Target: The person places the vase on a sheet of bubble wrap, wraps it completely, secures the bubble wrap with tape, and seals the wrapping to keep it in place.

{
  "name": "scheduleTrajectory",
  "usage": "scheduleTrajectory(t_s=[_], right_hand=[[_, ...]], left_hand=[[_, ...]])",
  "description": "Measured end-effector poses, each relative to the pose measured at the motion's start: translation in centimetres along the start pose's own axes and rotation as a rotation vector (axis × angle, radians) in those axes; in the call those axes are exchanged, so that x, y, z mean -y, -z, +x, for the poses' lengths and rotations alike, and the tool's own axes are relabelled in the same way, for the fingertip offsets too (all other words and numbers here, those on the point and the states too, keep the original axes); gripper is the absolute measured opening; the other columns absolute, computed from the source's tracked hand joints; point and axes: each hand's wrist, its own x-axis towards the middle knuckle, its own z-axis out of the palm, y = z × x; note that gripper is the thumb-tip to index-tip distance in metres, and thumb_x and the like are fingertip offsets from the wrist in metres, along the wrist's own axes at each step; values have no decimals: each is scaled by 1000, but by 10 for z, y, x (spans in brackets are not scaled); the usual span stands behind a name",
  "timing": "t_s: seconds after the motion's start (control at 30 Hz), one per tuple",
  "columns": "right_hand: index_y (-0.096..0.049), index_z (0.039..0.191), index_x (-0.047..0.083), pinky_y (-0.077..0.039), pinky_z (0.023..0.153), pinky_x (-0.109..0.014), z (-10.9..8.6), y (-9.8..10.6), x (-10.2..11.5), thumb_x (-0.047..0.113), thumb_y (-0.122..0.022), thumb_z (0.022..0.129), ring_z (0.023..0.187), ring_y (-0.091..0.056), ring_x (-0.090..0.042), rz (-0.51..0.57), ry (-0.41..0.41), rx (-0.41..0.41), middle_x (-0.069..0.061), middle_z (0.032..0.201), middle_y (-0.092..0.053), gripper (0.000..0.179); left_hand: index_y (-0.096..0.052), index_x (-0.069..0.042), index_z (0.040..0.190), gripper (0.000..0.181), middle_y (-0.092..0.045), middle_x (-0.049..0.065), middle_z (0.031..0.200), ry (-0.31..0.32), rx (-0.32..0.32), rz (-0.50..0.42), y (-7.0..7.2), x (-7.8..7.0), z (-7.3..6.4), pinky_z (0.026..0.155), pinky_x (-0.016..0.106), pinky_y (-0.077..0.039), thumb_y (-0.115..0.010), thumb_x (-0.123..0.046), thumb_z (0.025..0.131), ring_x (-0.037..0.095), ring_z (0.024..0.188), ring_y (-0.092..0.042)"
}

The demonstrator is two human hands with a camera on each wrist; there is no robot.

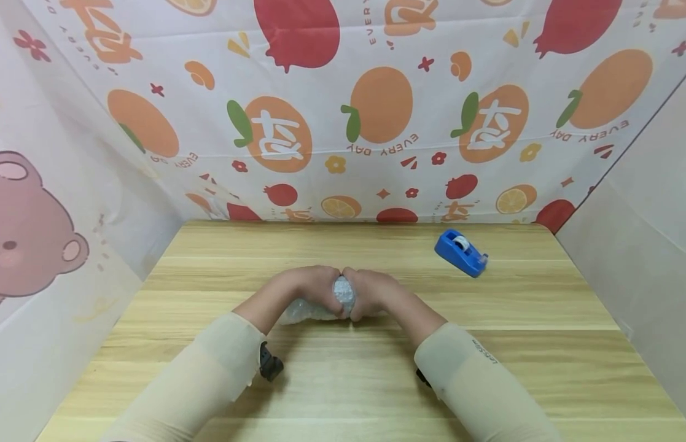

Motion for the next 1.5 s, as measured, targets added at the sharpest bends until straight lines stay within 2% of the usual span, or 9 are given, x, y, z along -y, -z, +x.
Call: scheduleTrajectory(t_s=[0.1,0.37,0.63,0.73,0.87,0.97,1.3,1.4,1.5], right_hand=[[-49,119,15,-50,79,-33,-1,1,0,15,-87,62,89,-58,-15,40,7,27,2,99,-61,68],[-49,120,15,-50,80,-33,-2,4,1,16,-88,62,89,-57,-15,51,-7,34,2,100,-61,70],[-48,123,15,-50,81,-33,0,2,4,22,-89,63,91,-58,-15,61,-4,55,2,103,-61,73],[-47,125,14,-50,83,-34,1,3,5,20,-89,62,94,-57,-15,67,-5,53,2,106,-61,75],[-47,126,15,-49,84,-35,1,3,5,15,-87,62,95,-56,-15,52,-25,53,2,107,-60,74],[-48,123,16,-49,83,-35,0,3,4,12,-86,63,93,-56,-15,48,-37,60,2,105,-60,71],[-47,124,16,-49,79,-34,-1,4,5,10,-84,63,90,-57,-16,46,-43,74,1,101,-59,71],[-46,126,16,-49,81,-34,0,5,5,9,-83,64,91,-57,-16,47,-47,84,1,103,-60,73],[-44,131,16,-49,84,-36,1,6,5,7,-82,63,95,-56,-17,64,-54,100,1,106,-60,79]], left_hand=[[-60,-14,107,56,-65,-3,91,10,22,4,1,-2,-1,74,31,-51,-83,-46,67,15,82,-60],[-60,-14,108,57,-65,-3,92,7,23,-18,2,-2,-2,75,31,-50,-84,-46,67,15,83,-60],[-58,-11,120,70,-64,-4,98,-10,-25,-23,-4,4,-3,80,32,-51,-85,-47,67,14,88,-61],[-56,-11,128,80,-63,-2,103,-25,-84,64,-8,3,-7,83,34,-51,-86,-52,66,15,91,-60],[-54,-10,131,93,-62,2,107,-25,-185,317,-14,-5,-14,82,41,-52,-82,-66,63,20,95,-59],[-54,-9,130,97,-63,4,108,-16,-246,444,-19,-10,-19,81,45,-53,-80,-71,60,24,97,-60],[-54,-7,123,96,-63,7,104,-37,-412,540,-34,-12,-24,78,45,-53,-80,-73,59,25,95,-63],[-51,-6,127,98,-63,7,107,-52,-455,555,-40,-8,-25,79,46,-53,-79,-73,60,25,97,-62],[-45,-6,136,105,-60,9,116,-64,-492,574,-47,-4,-27,84,47,-53,-79,-72,61,27,105,-61]])
